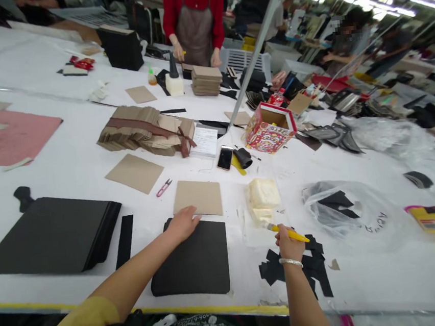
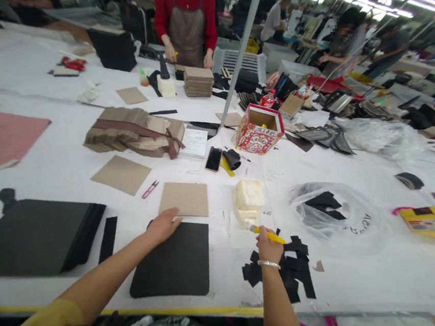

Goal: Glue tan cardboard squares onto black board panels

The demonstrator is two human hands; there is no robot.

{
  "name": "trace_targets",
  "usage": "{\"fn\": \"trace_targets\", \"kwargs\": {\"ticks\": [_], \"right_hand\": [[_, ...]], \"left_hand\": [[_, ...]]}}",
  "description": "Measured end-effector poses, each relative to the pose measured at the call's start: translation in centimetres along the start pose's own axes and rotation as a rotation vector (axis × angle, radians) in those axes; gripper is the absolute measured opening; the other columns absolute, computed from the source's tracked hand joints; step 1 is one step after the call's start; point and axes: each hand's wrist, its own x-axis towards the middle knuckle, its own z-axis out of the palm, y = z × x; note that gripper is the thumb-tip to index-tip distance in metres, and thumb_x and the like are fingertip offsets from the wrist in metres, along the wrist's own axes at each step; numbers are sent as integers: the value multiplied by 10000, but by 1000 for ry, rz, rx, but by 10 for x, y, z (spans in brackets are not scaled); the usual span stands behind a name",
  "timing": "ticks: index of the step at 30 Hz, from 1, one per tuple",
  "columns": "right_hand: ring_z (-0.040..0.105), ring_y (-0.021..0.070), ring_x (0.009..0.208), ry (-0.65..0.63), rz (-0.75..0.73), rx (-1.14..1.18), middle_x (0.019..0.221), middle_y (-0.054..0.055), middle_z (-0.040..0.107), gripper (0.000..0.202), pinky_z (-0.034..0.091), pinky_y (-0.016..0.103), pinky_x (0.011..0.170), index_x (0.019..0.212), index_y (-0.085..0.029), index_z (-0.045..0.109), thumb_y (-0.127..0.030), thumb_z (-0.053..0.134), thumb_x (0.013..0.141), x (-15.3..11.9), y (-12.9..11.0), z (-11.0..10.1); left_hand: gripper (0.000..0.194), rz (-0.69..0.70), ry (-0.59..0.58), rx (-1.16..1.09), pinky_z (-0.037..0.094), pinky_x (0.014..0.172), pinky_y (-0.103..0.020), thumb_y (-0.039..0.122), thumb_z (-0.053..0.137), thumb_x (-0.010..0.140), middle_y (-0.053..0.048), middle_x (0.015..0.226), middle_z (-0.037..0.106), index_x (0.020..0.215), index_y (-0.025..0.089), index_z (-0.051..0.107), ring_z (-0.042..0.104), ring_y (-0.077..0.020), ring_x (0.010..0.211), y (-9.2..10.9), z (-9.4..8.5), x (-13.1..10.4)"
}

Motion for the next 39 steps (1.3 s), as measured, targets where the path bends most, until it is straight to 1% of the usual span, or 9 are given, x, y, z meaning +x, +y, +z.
{"fn": "trace_targets", "kwargs": {"ticks": [4, 9, 13, 19, 27, 30, 34, 36, 39], "right_hand": [[531, 113, 443, -126, 154, 372, 563, 15, 585, 369, 442, 219, 445, 846, -143, 617, -436, 394, 818, 20, -71, 31], [602, 135, 712, -512, -144, 644, 814, 23, 664, 217, 487, 243, 657, 809, -195, 655, -363, 533, 744, 25, -187, 99], [610, 132, 756, -705, -221, 616, 802, -5, 675, 122, 482, 227, 697, 744, -203, 658, -287, 577, 708, 18, -227, 139], [606, 112, 731, -845, -365, 421, 769, -26, 675, 100, 454, 187, 686, 735, -210, 664, -233, 570, 707, 40, -229, 170], [591, 109, 763, -539, -229, 395, 819, -24, 673, 185, 432, 199, 734, 797, -215, 658, -318, 507, 770, 84, -236, 209], [590, 115, 740, -485, -159, 354, 774, -13, 670, 182, 429, 198, 690, 763, -209, 655, -324, 513, 763, 94, -218, 203], [577, 119, 637, -401, -50, 240, 675, 7, 650, 192, 410, 198, 586, 716, -197, 646, -325, 510, 759, 111, -170, 175], [556, 113, 564, -365, -12, 180, 625, 15, 634, 227, 384, 193, 520, 693, -186, 638, -329, 482, 777, 117, -149, 160], [531, 105, 516, -329, 7, 130, 609, 24, 623, 285, 350, 191, 479, 674, -173, 624, -339, 435, 807, 118, -132, 147]], "left_hand": [[536, 15, -132, 61, 334, 941, -403, 463, 316, 845, -182, 1262, 466, 1178, 80, 487, 421, -270, 1167, 24, 15, 26], [619, -31, -176, 47, 303, 920, -482, 532, 337, 811, -195, 1290, 429, 1240, 98, 441, 389, -322, 1171, 28, 35, 38], [582, 4, -179, 23, 261, 943, -471, 481, 369, 819, -152, 1348, 369, 1303, 158, 371, 339, -305, 1206, 21, 43, 38], [628, -65, -253, 20, 273, 924, -499, 547, 296, 814, -200, 1249, 466, 1234, 106, 448, 415, -333, 1125, 21, 42, 41], [577, -76, -230, 31, 307, 908, -454, 532, 302, 813, -182, 1181, 515, 1108, 98, 542, 460, -302, 1079, 21, 40, 44], [567, -58, -217, 29, 319, 897, -447, 533, 283, 822, -170, 1140, 544, 1094, 108, 544, 488, -292, 1051, 20, 39, 46], [465, -54, -259, 70, 384, 816, -428, 456, 290, 852, -152, 998, 604, 1028, 118, 557, 556, -274, 942, 16, 35, 55], [377, -44, -277, 106, 416, 755, -399, 388, 358, 844, -151, 954, 603, 1012, 112, 553, 576, -266, 881, 13, 35, 63], [342, 16, -278, 138, 424, 753, -356, 300, 533, 761, -163, 1081, 537, 1051, 119, 527, 558, -252, 909, 8, 36, 76]]}}
